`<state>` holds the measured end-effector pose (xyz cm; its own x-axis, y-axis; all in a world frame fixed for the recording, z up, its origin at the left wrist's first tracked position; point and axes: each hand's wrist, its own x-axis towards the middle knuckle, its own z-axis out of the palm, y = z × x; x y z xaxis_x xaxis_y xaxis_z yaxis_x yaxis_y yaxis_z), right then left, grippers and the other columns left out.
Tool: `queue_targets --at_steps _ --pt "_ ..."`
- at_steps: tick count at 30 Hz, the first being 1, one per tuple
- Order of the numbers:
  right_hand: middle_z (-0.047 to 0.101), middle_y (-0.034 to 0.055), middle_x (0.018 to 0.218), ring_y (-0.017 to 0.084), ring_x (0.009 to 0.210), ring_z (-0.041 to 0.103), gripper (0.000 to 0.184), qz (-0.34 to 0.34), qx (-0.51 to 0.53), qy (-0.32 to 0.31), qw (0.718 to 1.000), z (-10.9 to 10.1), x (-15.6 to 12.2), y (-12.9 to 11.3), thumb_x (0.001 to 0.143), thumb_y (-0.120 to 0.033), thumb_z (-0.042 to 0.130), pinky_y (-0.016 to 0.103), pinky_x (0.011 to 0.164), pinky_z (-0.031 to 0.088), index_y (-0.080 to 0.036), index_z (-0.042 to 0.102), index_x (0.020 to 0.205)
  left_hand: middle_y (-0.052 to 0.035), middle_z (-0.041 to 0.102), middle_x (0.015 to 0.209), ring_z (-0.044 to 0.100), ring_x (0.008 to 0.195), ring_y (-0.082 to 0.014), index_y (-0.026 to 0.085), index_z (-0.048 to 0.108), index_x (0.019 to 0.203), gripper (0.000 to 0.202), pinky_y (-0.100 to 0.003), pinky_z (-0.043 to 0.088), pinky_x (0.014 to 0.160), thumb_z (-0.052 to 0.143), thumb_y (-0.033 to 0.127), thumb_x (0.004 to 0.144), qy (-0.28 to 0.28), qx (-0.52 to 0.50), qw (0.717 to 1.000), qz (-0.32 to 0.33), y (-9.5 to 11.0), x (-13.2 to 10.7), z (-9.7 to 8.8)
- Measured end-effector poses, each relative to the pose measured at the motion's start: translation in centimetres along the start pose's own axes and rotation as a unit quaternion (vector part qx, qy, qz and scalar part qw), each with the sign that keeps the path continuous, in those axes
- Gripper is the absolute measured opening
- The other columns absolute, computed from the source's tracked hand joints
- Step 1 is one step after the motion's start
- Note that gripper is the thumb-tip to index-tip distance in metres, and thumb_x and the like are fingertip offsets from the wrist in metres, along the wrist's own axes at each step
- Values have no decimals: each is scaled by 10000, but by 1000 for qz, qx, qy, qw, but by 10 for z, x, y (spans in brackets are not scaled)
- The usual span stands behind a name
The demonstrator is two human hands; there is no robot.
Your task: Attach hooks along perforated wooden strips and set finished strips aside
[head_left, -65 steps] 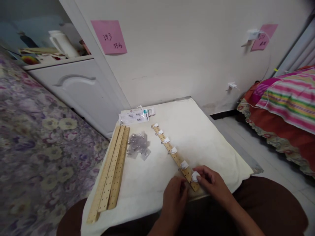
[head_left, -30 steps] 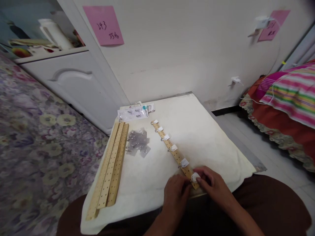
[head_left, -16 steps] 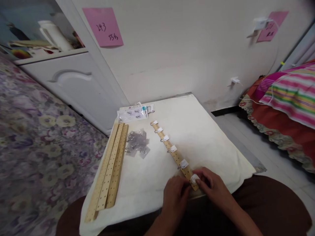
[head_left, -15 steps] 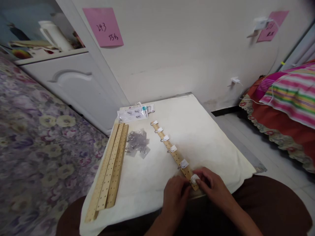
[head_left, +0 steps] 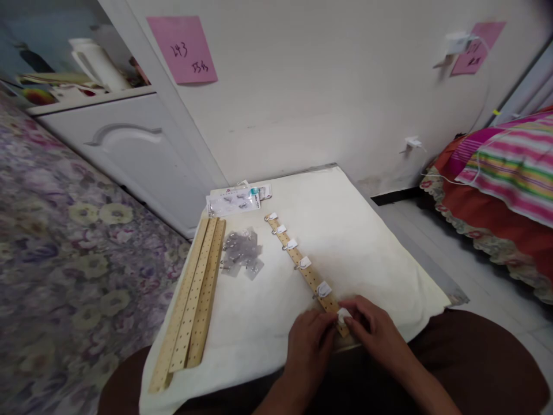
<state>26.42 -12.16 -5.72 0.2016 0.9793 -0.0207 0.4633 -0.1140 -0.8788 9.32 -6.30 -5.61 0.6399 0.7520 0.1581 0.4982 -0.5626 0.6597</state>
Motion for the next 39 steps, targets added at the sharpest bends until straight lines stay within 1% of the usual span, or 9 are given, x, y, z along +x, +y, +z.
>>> queue_targets --at_steps 8,13,20,23,28,34,39 --pt "631 19 815 185 753 591 226 9 2 -5 1000 -1 -2 0 848 -291 504 307 700 477 -210 600 1036 -42 689 872 617 813 -191 238 658 1050 214 -313 496 725 564 181 866 7 -2 1000 14 -2 -2 2" --pt "618 15 786 184 737 589 225 6 -8 -10 1000 -2 -1 0 850 -302 498 302 689 479 -208 604 1025 -43 692 885 618 826 -189 241 664 1041 205 -308 497 733 568 192 866 11 1 1000 16 -3 -2 3" --pt "623 15 783 185 729 590 233 6 -6 -3 1000 -1 -1 -2 843 -320 503 303 673 482 -212 598 1027 -32 690 842 610 792 -182 238 666 1005 173 -290 485 693 569 200 867 23 8 999 26 -4 -2 4" --pt "625 12 768 183 715 588 231 18 -4 4 1000 1 -1 -2 838 -342 515 302 659 476 -212 603 1007 -31 694 847 610 794 -179 238 667 999 169 -290 484 699 558 202 875 23 9 999 28 -4 -2 4" --pt "620 2 759 177 692 572 216 51 -1 11 999 4 1 -5 820 -337 536 299 644 453 -213 607 982 -31 704 850 618 793 -185 233 674 995 169 -304 490 706 574 192 865 22 -1 999 26 -4 -1 3" --pt "586 -21 682 170 651 545 164 82 -9 -1 997 3 7 -6 786 -340 575 286 613 420 -214 607 887 -34 723 868 636 805 -191 231 683 985 160 -321 503 725 596 204 853 31 -6 999 25 -4 0 3" --pt "583 -31 648 161 629 537 119 98 1 -20 995 2 12 -3 760 -326 597 269 589 405 -219 603 812 -32 720 843 636 787 -189 233 682 973 164 -309 505 708 604 184 837 41 -1 999 31 -4 0 5"
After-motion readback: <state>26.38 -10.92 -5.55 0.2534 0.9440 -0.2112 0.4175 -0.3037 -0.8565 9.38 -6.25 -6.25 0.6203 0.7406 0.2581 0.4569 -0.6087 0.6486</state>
